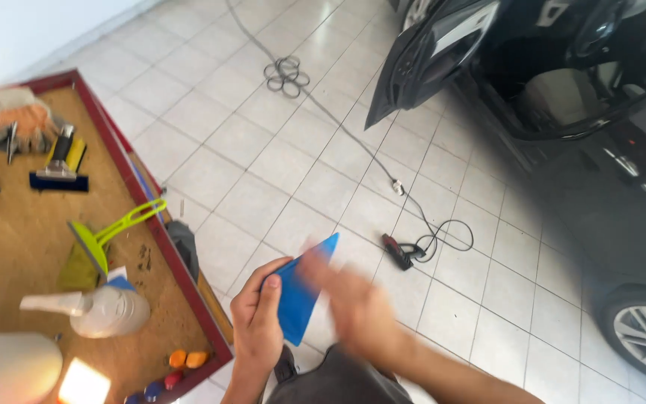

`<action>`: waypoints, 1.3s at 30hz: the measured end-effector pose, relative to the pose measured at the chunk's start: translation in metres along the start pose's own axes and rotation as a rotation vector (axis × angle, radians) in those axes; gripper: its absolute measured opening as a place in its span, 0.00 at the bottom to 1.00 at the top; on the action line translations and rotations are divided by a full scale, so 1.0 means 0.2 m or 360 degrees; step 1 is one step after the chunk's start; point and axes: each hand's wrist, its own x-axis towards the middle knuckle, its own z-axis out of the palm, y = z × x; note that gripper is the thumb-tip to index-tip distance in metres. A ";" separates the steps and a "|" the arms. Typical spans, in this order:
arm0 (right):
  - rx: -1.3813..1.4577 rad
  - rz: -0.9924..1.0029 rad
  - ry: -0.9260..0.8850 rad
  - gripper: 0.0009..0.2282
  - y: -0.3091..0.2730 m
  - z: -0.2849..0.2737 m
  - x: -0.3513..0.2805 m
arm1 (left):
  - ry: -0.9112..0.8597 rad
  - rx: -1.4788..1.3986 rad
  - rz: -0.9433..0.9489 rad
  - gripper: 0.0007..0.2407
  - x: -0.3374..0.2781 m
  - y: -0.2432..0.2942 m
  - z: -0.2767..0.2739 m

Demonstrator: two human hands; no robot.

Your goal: Applying a protective felt buffer to the edge of a plastic squeegee tool

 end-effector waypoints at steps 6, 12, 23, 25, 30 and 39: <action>-0.0101 -0.0024 0.0217 0.26 0.03 -0.02 0.06 | 0.0136 0.0073 -0.0330 0.21 -0.01 -0.03 0.00; -0.0095 -0.0204 0.0003 0.21 0.00 -0.02 0.03 | 0.0165 -0.0021 -0.0294 0.19 -0.01 -0.06 -0.04; -0.0007 -0.0147 0.0128 0.25 -0.06 0.04 0.11 | 0.0407 -0.0219 -0.0359 0.21 -0.08 -0.18 -0.11; 0.0005 -0.0492 -0.0261 0.21 -0.17 0.04 0.02 | 0.0398 -0.0540 -0.0224 0.17 -0.09 -0.24 -0.11; 0.0086 -0.0254 0.0089 0.22 -0.08 0.01 0.09 | 0.0438 -0.0158 -0.0549 0.20 -0.11 -0.08 -0.09; -0.0266 -0.0236 0.0105 0.21 -0.20 -0.02 0.03 | 0.0399 -0.0069 -0.0266 0.19 -0.15 -0.04 -0.05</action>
